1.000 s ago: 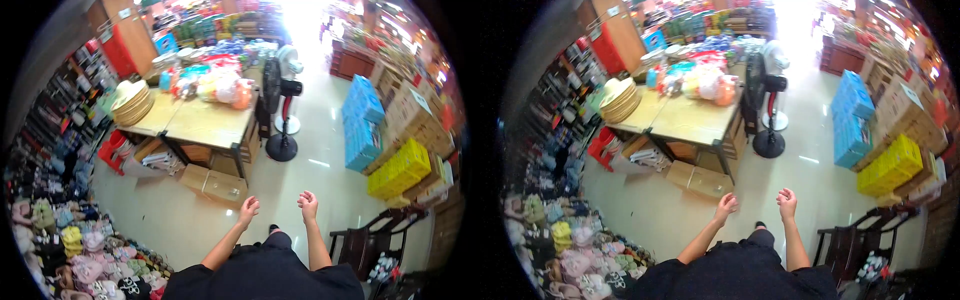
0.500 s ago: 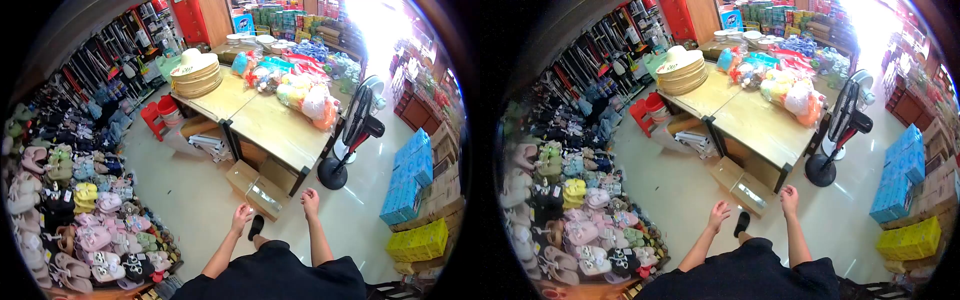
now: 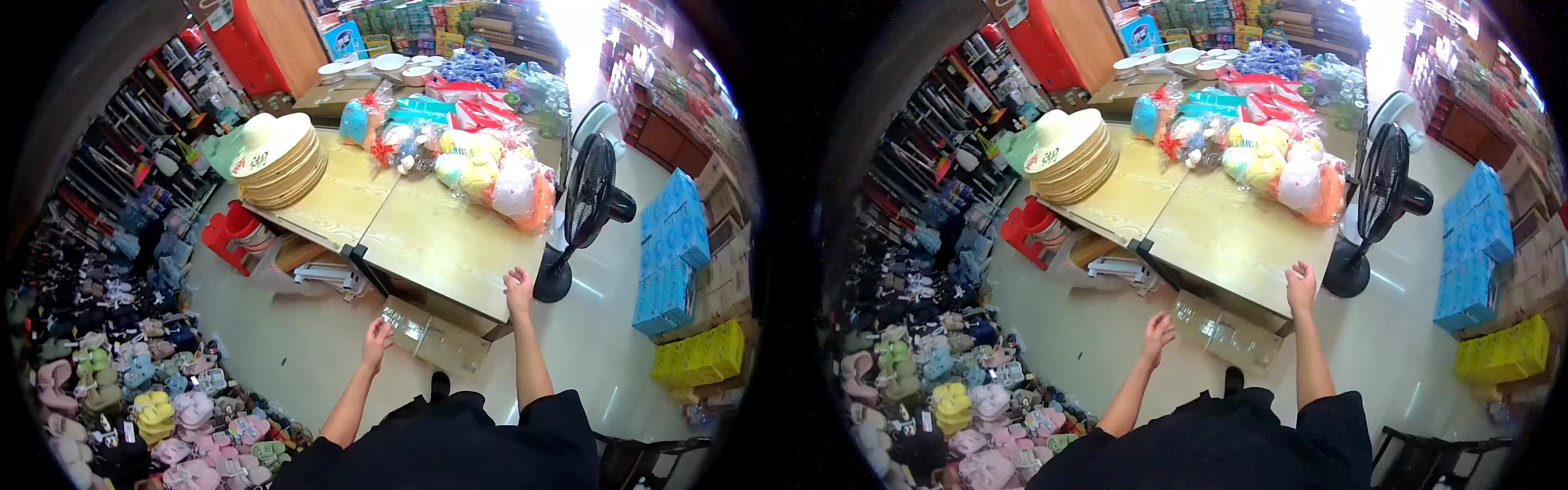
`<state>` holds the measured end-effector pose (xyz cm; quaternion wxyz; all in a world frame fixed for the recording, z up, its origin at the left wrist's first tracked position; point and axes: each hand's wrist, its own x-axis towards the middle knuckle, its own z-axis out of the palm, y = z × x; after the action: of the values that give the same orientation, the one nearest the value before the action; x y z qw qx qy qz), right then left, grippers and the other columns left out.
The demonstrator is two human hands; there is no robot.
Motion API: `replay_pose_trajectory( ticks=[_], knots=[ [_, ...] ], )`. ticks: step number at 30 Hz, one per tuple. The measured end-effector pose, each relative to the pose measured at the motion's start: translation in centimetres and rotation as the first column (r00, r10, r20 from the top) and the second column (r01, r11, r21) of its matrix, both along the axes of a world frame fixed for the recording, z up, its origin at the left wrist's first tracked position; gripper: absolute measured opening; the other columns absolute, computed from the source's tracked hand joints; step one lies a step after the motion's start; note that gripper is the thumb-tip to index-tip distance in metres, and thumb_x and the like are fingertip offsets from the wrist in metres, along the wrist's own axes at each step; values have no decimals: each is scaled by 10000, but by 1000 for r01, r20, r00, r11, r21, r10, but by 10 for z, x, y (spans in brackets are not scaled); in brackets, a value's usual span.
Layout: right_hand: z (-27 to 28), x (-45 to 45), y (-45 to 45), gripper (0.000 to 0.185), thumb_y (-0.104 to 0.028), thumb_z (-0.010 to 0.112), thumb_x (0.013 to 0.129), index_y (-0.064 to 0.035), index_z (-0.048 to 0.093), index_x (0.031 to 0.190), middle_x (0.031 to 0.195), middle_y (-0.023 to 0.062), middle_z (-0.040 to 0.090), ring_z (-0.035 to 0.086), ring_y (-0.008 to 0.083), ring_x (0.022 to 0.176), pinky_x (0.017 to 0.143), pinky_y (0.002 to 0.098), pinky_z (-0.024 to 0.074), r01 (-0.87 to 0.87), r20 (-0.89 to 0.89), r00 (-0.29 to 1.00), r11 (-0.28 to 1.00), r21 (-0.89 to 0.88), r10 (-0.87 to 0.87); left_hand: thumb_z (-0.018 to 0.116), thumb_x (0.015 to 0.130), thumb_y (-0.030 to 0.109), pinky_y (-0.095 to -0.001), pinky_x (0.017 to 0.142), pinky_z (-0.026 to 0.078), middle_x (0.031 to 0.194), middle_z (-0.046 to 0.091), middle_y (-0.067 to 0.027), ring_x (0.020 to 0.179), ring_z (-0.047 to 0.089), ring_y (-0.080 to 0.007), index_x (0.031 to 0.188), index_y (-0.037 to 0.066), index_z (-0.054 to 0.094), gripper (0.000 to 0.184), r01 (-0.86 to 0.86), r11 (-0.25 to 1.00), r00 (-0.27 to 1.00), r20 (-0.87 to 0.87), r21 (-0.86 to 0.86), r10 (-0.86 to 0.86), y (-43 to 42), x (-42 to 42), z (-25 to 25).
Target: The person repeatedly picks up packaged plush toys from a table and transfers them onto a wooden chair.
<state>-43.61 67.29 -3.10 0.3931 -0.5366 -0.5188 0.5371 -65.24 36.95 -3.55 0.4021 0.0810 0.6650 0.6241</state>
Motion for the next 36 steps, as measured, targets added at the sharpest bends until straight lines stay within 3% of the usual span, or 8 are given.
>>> replay_pose_trajectory(
  ticks=[3, 10, 15, 19, 22, 26, 31, 36],
  knots=[
    [4, -12, 30, 482, -165, 655, 765, 19, 519, 1190, 1130, 159, 608, 614, 245, 938, 852, 336, 470, 29, 86, 996, 995, 90, -37, 595, 891, 345, -351, 839, 466, 1207, 508, -71, 1044, 530, -183, 1316, 63, 408, 543, 73, 997, 997, 15, 8, -74, 39, -25, 4],
    [46, -41, 71, 552, -217, 694, 745, 24, 505, 1205, 1156, 194, 590, 603, 269, 992, 863, 348, 469, 71, 225, 968, 984, 165, -108, 614, 889, 300, -316, 879, 434, 1277, 488, -82, 1134, 486, -176, 1323, 53, 423, 534, 315, 946, 949, -30, 79, -314, 156, -71, 18],
    [43, -57, 114, 636, -284, 748, 710, 50, 500, 1192, 1160, 223, 575, 568, 303, 1057, 909, 365, 438, 93, 287, 939, 943, 321, -191, 629, 869, 305, -358, 969, 391, 1331, 450, -148, 1187, 460, -253, 1347, 15, 389, 609, 512, 855, 853, -169, 85, -494, 270, -104, -5],
    [54, -69, 143, 728, -320, 776, 676, 62, 476, 1219, 1125, 220, 582, 548, 322, 1089, 932, 377, 423, 65, 392, 897, 938, 342, -205, 633, 857, 327, -386, 1037, 322, 1387, 385, -188, 1275, 370, -305, 1377, 4, 341, 678, 531, 846, 778, -417, 39, -469, 341, -113, -1],
    [63, -80, 154, 790, -330, 784, 662, 61, 438, 1254, 1147, 222, 570, 542, 336, 1095, 950, 383, 415, 91, 300, 936, 949, 302, -185, 620, 868, 331, -392, 1054, 297, 1436, 329, -185, 1327, 307, -312, 1416, 24, 283, 713, 539, 841, 768, -436, 46, -468, 382, -119, 3],
    [18, -78, 192, 874, -300, 795, 647, 51, 361, 1319, 1235, 212, 520, 516, 307, 1144, 983, 365, 399, 49, 306, 927, 878, 475, -218, 628, 866, 297, -388, 1056, 295, 1457, 291, -189, 1336, 292, -308, 1446, 45, 229, 747, 543, 835, 785, -408, 92, -465, 425, -118, 1],
    [36, -92, 195, 904, -221, 795, 659, 42, 303, 1371, 1316, 189, 458, 450, 254, 1227, 1024, 342, 362, 7, 67, 997, 946, 324, -31, 629, 857, 244, -355, 1075, 264, 1457, 289, -201, 1341, 286, -287, 1438, 13, 234, 740, 543, 814, 830, -280, 208, -482, 447, -116, 4],
    [32, -98, 191, 867, -163, 767, 693, 44, 289, 1386, 1312, 191, 461, 440, 248, 1233, 1041, 337, 341, 55, -34, 998, 932, 359, -45, 612, 872, 183, -335, 1038, 316, 1427, 344, -178, 1299, 343, -248, 1433, 35, 259, 679, 557, 803, 826, -244, 211, -509, 448, -110, 7]
  ],
)
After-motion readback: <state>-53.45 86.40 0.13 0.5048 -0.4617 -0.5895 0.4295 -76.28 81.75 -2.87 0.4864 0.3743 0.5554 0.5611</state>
